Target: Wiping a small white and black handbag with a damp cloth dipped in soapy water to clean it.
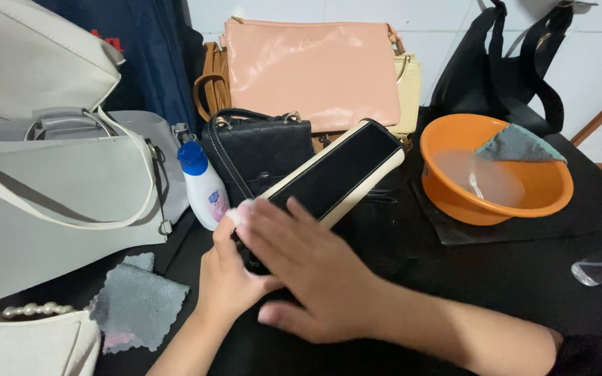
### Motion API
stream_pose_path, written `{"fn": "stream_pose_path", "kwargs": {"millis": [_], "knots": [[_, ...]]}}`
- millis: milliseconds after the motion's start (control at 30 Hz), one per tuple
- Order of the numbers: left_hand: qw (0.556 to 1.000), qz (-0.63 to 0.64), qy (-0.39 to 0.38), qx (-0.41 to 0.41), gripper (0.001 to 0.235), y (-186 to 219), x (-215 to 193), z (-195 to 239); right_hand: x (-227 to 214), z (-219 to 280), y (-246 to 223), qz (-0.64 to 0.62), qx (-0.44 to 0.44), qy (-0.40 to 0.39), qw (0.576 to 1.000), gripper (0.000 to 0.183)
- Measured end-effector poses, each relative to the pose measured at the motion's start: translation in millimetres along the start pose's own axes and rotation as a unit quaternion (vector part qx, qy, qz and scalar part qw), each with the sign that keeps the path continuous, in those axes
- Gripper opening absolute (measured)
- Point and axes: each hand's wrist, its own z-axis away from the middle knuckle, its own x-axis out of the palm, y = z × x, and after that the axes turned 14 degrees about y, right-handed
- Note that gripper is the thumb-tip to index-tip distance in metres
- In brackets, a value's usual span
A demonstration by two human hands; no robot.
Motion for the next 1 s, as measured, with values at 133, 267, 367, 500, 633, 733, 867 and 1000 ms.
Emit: {"fn": "stream_pose_path", "kwargs": {"millis": [133, 267, 367, 500, 633, 733, 867, 1000], "knots": [[0.999, -0.027, -0.032, -0.031, 0.12, 0.8, -4.8, -2.9, -7.0, 2.0, 42.2, 0.081, -0.039, -0.004, 0.996, 0.072], [0.999, 0.047, 0.0, 0.02, 0.121, 17.0, -15.3, -6.4, -41.8, 7.8, 121.8, 0.205, 0.073, 0.062, 0.974, 0.062], [0.998, 0.048, 0.005, 0.027, 0.122, 16.9, -14.5, -7.2, -50.4, 7.7, 140.3, 0.23, 0.187, 0.042, 0.954, 0.065], [0.999, 0.004, 0.039, 0.034, 0.122, 10.3, -3.5, -5.3, -26.0, -6.3, 86.3, 0.138, 0.041, 0.109, 0.984, 0.079], [0.998, -0.009, 0.032, 0.054, 0.128, -0.9, 1.6, -1.4, -1.8, 5.7, 14.1, -0.021, 0.01, 0.008, 1.0, 0.081], [0.999, -0.014, -0.009, -0.038, 0.116, 6.9, -3.1, -2.9, -11.4, 7.6, 33.1, 0.008, -0.025, -0.016, 1.0, 0.065], [0.999, 0.005, 0.024, 0.031, 0.125, 8.5, -6.8, -4.3, -40.9, 8.7, 113.5, 0.132, 0.091, 0.038, 0.986, 0.061], [0.998, 0.025, 0.02, 0.057, 0.123, 13.7, -10.9, -7.5, -63.5, 6.6, 139.6, 0.17, 0.249, 0.092, 0.949, 0.056]]}}
